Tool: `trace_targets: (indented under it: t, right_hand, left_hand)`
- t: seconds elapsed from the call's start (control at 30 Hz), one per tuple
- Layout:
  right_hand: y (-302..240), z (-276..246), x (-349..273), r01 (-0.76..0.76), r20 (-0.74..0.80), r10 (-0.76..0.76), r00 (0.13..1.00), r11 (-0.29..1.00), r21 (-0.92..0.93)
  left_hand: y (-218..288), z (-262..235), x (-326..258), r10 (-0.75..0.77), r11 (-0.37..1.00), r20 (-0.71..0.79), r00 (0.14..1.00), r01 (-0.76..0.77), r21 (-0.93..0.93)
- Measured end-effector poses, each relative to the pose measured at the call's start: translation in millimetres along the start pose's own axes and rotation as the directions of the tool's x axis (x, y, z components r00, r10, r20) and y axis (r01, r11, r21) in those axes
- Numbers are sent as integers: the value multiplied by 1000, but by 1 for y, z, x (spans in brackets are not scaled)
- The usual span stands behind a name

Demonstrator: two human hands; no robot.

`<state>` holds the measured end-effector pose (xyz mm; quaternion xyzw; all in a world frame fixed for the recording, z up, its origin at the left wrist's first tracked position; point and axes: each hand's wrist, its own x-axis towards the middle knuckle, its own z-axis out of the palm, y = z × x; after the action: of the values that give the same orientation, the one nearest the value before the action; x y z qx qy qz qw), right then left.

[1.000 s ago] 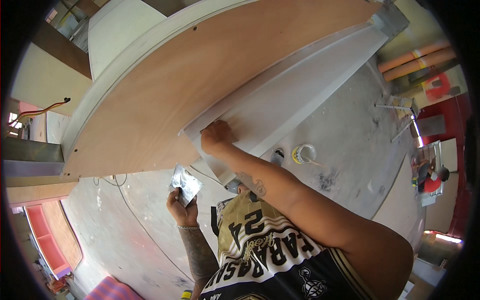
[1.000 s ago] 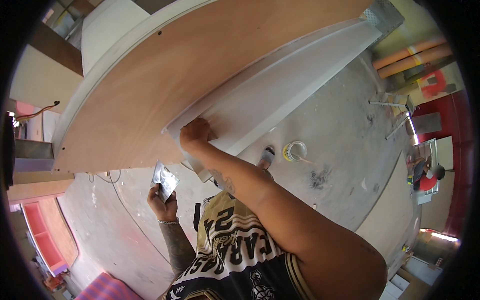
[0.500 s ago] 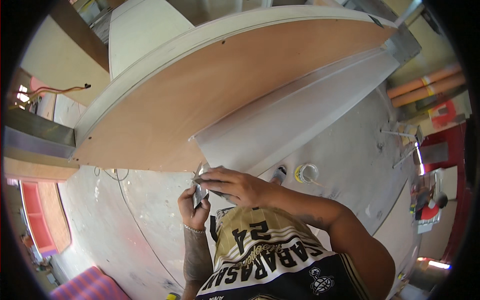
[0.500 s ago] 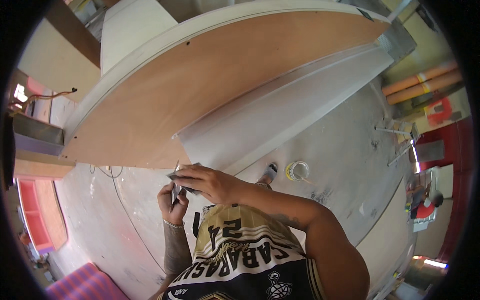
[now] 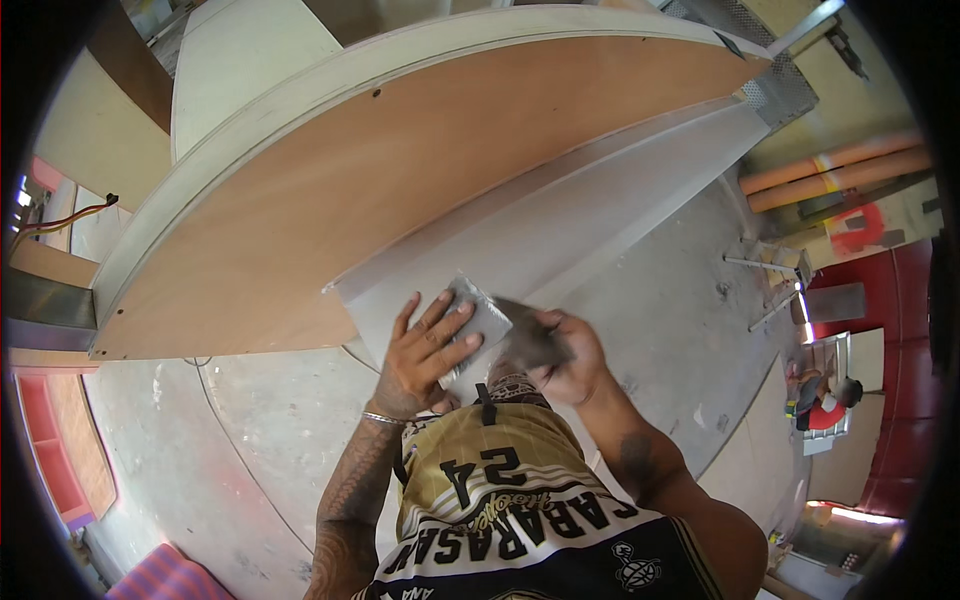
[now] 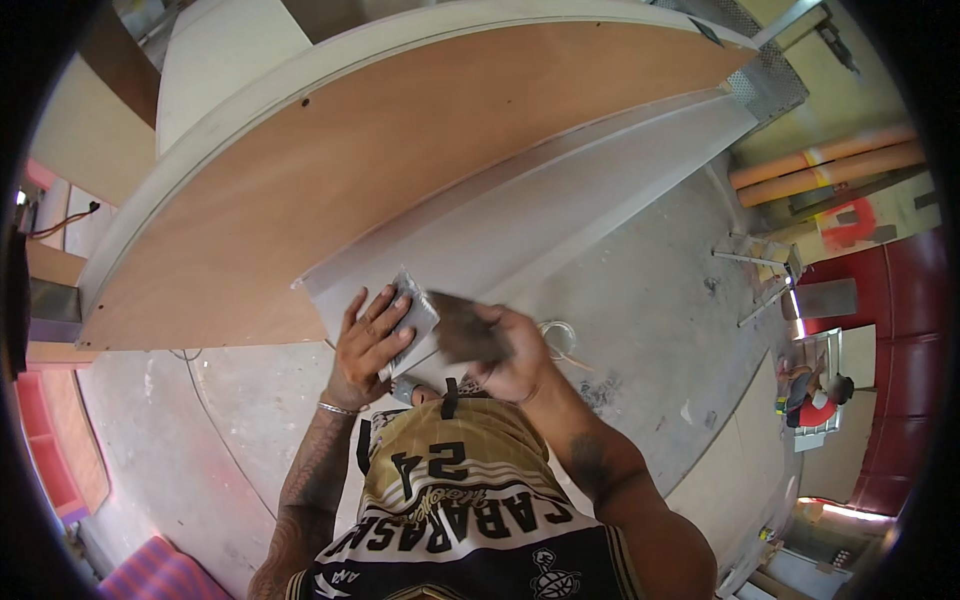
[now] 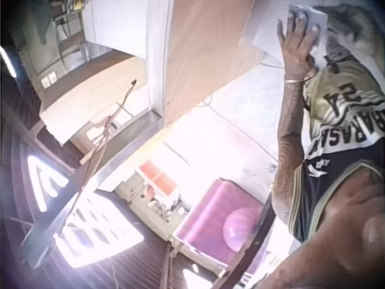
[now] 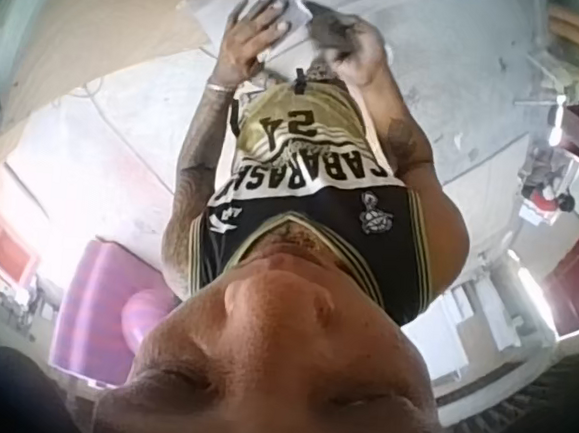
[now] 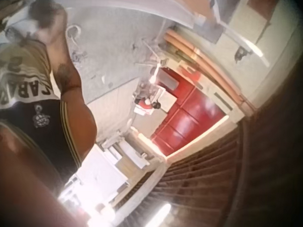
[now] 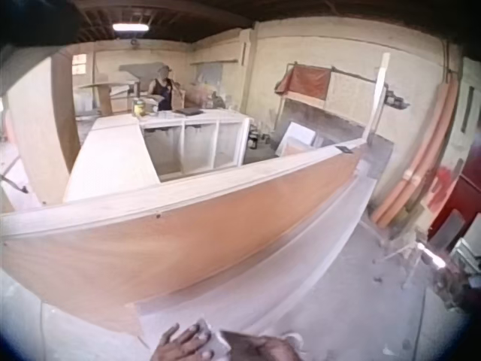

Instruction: The person scoops filler from a bucket and applies it onto the surface and edges of a wooden structure using putty knives.

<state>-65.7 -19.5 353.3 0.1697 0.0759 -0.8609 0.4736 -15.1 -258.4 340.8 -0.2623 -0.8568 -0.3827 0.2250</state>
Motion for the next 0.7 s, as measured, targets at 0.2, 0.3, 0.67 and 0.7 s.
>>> trace_targets:
  t: [0.2, 0.3, 0.67, 0.7]
  right_hand:
    - [-181, -40, -10, 300, -86, -802, 591, 318, -899]
    - [-239, -28, 8, -291, 208, -768, 605, -457, -840]
    - [-185, -49, 72, -565, 103, -582, 807, -810, -158]
    - [-204, -39, 70, -641, 75, -670, 739, -732, -232]
  left_hand:
    - [-8, -4, -26, -226, 973, 41, 973, 227, -29]
    - [-5, -2, -45, -457, 887, -146, 878, 437, -149]
    - [10, 23, -98, -741, 667, -385, 551, 670, -325]
    - [9, 22, -99, -750, 653, -409, 519, 679, -336]
